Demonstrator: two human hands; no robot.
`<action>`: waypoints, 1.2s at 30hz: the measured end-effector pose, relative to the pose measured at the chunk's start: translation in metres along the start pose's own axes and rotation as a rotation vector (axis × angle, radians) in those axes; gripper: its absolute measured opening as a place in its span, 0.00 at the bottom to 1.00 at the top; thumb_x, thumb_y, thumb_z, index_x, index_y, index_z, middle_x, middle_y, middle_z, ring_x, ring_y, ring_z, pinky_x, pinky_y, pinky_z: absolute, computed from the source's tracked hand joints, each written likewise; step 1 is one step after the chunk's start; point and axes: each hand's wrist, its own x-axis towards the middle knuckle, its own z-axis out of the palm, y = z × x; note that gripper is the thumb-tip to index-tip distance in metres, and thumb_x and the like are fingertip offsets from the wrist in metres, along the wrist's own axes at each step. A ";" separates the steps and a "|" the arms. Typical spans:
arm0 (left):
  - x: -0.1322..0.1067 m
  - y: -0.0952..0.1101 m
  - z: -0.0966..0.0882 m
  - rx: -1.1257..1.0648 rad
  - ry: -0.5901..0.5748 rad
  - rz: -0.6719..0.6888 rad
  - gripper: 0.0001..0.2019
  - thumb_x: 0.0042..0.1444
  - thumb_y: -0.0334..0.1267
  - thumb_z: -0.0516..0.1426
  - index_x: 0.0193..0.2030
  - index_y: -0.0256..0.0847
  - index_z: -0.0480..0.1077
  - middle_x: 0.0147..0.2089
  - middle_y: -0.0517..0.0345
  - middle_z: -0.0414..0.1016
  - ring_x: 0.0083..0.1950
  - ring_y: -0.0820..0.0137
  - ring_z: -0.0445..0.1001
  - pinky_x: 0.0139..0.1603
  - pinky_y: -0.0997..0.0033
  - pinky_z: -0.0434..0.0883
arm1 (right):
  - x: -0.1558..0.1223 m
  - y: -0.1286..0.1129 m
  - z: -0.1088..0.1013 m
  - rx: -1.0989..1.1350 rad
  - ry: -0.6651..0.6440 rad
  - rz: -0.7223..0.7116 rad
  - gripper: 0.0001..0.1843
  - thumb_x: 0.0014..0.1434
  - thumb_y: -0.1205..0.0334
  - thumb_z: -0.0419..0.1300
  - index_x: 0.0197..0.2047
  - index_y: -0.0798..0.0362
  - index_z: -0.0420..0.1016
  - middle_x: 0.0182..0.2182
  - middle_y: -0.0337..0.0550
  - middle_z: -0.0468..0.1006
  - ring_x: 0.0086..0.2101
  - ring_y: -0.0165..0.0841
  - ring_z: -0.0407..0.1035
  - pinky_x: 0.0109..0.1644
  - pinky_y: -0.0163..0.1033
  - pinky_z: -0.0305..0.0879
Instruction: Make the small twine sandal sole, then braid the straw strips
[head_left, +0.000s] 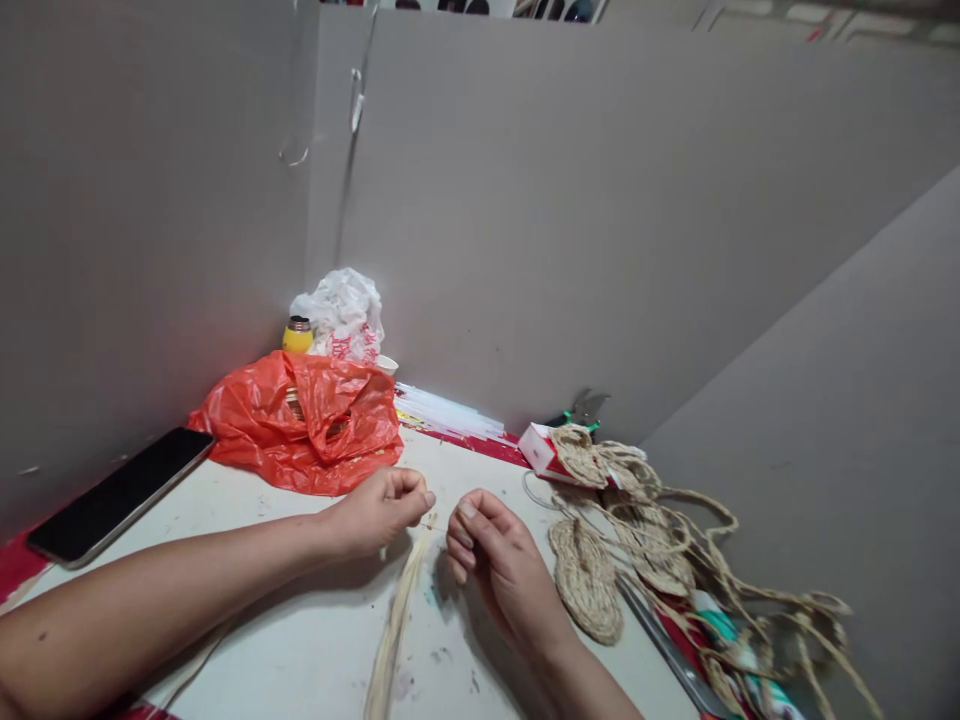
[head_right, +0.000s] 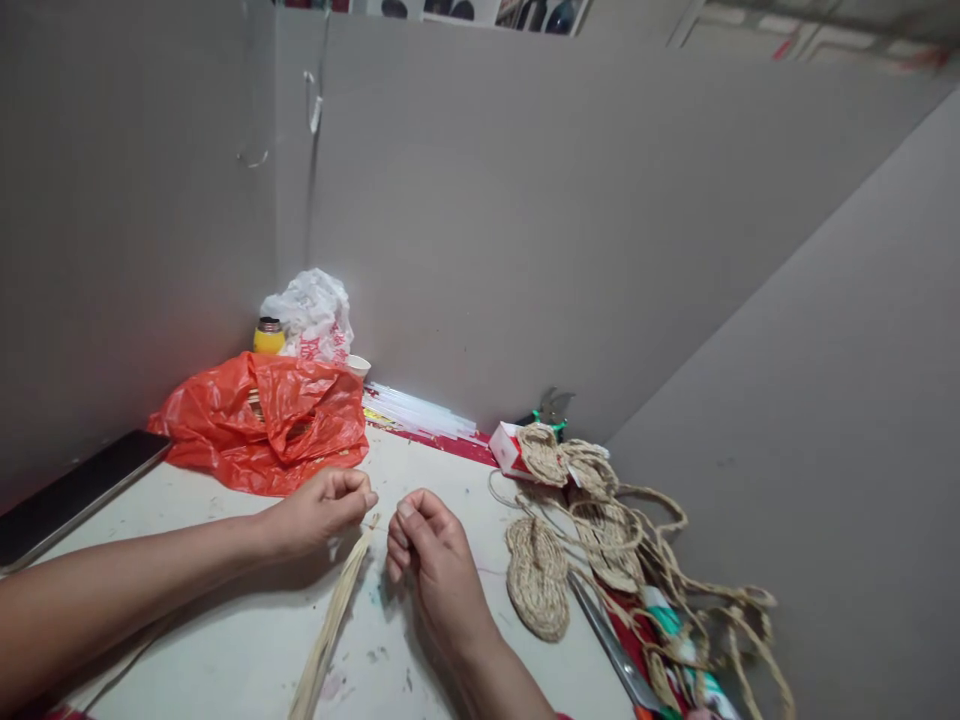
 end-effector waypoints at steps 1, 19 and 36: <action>0.000 -0.001 0.000 -0.003 0.003 -0.005 0.18 0.53 0.48 0.54 0.21 0.40 0.54 0.20 0.69 0.51 0.21 0.80 0.48 0.23 0.77 0.50 | 0.000 0.000 0.000 0.001 0.006 -0.007 0.16 0.55 0.53 0.61 0.25 0.52 0.59 0.19 0.29 0.56 0.19 0.24 0.50 0.21 0.29 0.53; 0.000 -0.014 0.001 -0.329 -0.208 -0.311 0.20 0.40 0.48 0.67 0.35 0.35 0.74 0.31 0.56 0.74 0.28 0.78 0.67 0.26 0.78 0.60 | 0.006 -0.009 -0.012 0.124 0.073 0.009 0.18 0.52 0.55 0.64 0.21 0.52 0.60 0.20 0.32 0.56 0.20 0.26 0.51 0.22 0.32 0.58; 0.004 -0.016 -0.009 -0.377 -0.062 -0.370 0.14 0.37 0.41 0.68 0.24 0.35 0.69 0.17 0.68 0.62 0.18 0.82 0.57 0.20 0.78 0.51 | 0.020 -0.011 -0.035 0.032 0.437 -0.222 0.12 0.45 0.59 0.69 0.28 0.54 0.71 0.26 0.35 0.71 0.21 0.22 0.61 0.20 0.26 0.58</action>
